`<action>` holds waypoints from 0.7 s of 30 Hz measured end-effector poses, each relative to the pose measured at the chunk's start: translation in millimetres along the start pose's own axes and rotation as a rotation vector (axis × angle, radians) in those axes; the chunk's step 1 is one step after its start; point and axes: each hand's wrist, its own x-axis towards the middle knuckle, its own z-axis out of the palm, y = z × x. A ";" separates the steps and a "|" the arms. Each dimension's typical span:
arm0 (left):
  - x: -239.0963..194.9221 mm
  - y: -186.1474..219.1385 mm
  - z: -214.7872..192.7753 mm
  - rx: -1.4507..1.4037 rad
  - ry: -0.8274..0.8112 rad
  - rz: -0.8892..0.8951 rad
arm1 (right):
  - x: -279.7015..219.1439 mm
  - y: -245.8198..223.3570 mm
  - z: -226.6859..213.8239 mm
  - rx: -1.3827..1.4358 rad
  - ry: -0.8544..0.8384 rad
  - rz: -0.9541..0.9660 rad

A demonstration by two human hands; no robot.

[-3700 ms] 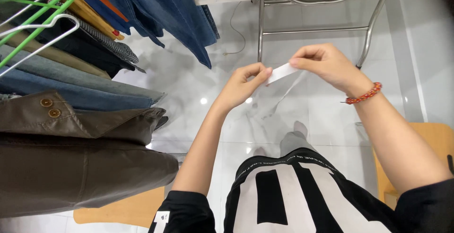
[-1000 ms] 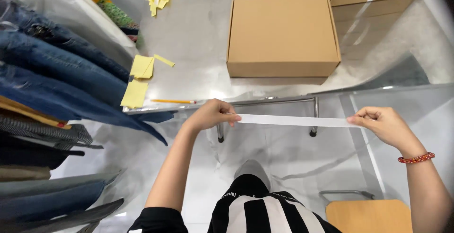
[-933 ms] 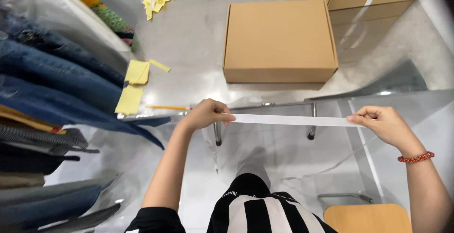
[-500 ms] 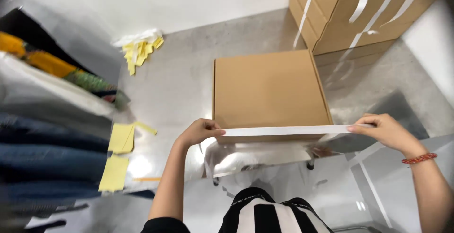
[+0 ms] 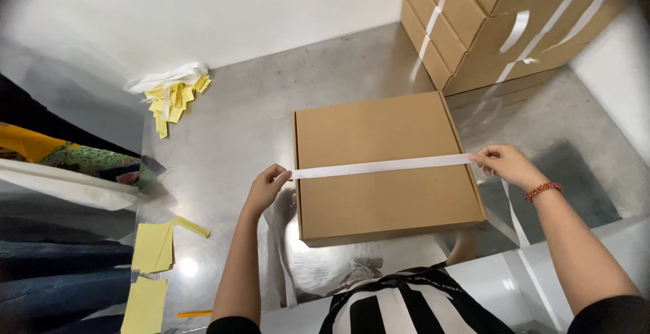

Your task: The person places a rolled plaid garment into a clear plastic bag, seals it, and puts it into a cardboard box. They close the box, tie it with a white ribbon, and attach a yellow sticky note to the top.

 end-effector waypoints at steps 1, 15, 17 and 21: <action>-4.0 -2.0 4.4 0.001 0.007 -0.010 | 1.3 -1.2 3.1 0.000 -0.012 -0.002; -15.7 -0.7 84.8 -0.663 0.344 -0.139 | 1.7 31.4 70.1 0.611 0.188 0.135; 2.2 -24.3 92.3 -0.642 0.379 -0.114 | 18.4 64.1 81.5 0.551 0.255 0.096; 21.6 -62.5 103.7 -0.635 0.416 -0.062 | 4.2 47.0 85.2 0.558 0.297 0.232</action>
